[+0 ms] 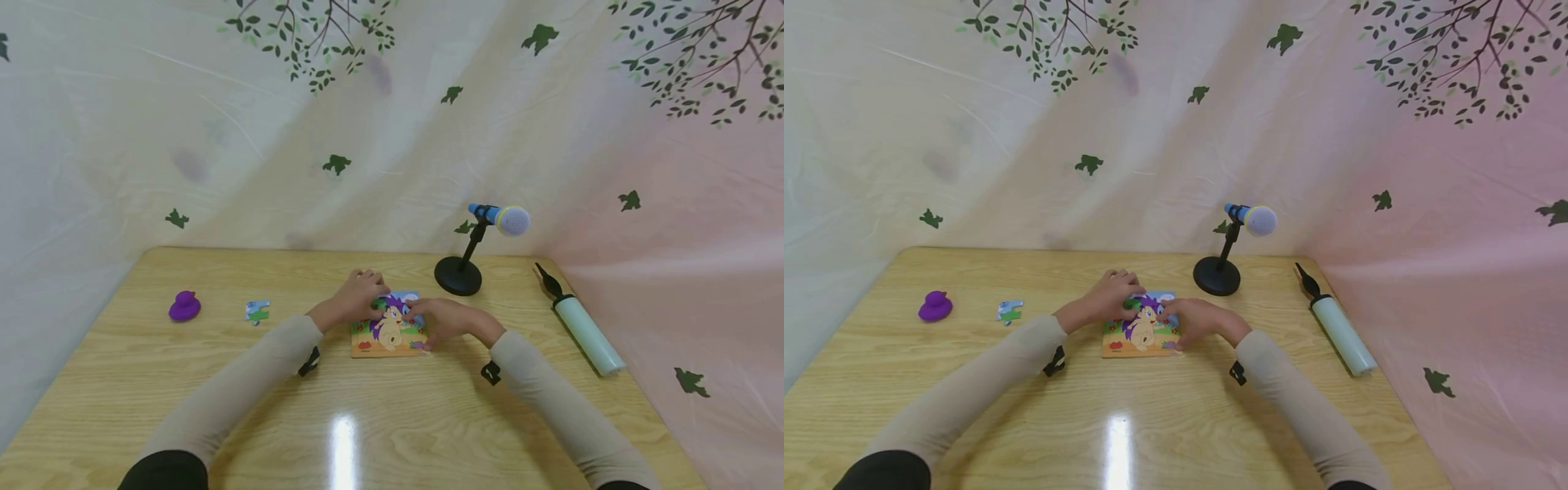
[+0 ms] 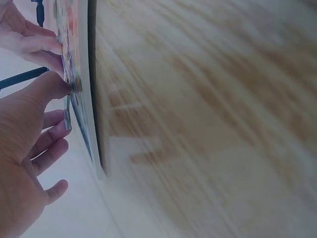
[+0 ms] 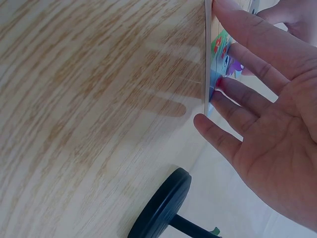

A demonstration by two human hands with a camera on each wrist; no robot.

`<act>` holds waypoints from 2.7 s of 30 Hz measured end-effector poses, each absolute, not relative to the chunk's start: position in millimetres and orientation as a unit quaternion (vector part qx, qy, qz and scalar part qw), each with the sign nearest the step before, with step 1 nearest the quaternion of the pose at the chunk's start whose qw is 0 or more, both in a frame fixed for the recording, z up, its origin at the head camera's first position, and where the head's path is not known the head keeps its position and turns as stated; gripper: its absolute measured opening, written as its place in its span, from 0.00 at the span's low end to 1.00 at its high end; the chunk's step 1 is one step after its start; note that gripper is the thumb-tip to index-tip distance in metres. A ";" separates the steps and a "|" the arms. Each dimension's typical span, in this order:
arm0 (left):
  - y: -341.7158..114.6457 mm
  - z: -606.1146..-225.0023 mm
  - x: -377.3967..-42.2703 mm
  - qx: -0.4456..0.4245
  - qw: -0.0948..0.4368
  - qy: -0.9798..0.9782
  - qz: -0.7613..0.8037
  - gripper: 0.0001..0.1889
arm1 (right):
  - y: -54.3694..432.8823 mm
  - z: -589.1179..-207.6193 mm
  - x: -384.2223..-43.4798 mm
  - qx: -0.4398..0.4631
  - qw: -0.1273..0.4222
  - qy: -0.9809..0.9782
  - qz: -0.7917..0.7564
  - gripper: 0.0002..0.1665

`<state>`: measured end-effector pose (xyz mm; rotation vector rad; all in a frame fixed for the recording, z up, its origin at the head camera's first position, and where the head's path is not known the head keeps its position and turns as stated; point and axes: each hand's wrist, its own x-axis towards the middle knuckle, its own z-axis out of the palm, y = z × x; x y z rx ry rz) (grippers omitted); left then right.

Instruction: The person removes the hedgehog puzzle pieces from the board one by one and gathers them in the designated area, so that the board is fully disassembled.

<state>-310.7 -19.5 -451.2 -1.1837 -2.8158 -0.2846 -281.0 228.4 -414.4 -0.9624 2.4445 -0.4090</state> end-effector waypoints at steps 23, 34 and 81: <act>-40.2 -450.3 -311.5 -0.399 0.102 -0.888 -0.205 0.24 | 229.4 -416.8 -280.8 -0.343 0.239 0.894 -0.159 0.39; -79.4 -445.4 -303.7 -0.390 0.124 -0.879 -0.243 0.23 | 230.1 -420.2 -282.0 -0.347 0.238 0.893 -0.162 0.40; -205.3 -459.2 -274.6 -0.321 0.059 -0.916 -0.233 0.21 | 228.5 -413.9 -279.4 -0.346 0.244 0.892 -0.158 0.40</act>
